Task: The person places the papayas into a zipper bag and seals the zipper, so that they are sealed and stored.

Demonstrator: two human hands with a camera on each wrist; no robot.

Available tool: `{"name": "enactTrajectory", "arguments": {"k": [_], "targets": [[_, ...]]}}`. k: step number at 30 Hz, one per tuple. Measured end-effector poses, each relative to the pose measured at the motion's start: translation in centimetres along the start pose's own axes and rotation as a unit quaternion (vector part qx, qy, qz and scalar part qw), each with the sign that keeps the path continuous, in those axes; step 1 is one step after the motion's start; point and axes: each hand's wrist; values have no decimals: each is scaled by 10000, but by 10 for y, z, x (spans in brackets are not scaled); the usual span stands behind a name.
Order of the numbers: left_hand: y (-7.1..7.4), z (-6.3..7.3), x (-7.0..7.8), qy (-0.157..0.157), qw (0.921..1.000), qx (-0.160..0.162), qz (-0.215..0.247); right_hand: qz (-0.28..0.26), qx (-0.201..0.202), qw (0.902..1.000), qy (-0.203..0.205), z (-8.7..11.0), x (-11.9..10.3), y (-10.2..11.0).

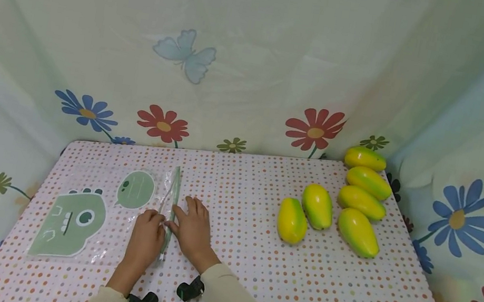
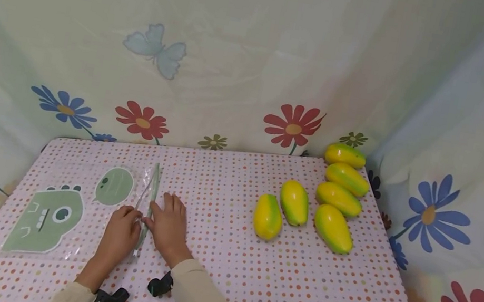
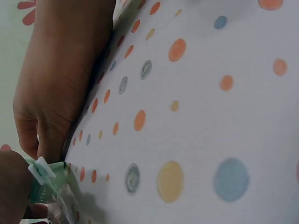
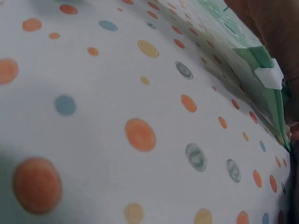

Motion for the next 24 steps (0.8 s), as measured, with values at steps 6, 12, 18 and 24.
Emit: {"name": "enactTrajectory", "arguments": {"k": [6, 12, 18, 24], "targets": [[9, 2, 6, 457, 9970, -528, -326, -85, 65, 9999, 33, 2, 0, -3], [17, 0, 10, 693, 9859, -1519, 143, -219, 61, 9997, -31, 2, 3, -1], [18, 2, 7, 1100, 9869, -1172, 140, -210, -63, 9998, -12, 1, 2, -2], [7, 17, 12, 1130, 9927, -418, 24, -95, -248, 9996, -12, -1, 3, -1]]}}
Point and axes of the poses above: each hand's wrist, its own z-axis away from the middle knuckle, its own y-axis out of the back of the hand, x = y × z, and after that the axes turned 6 degrees about -x, right-handed
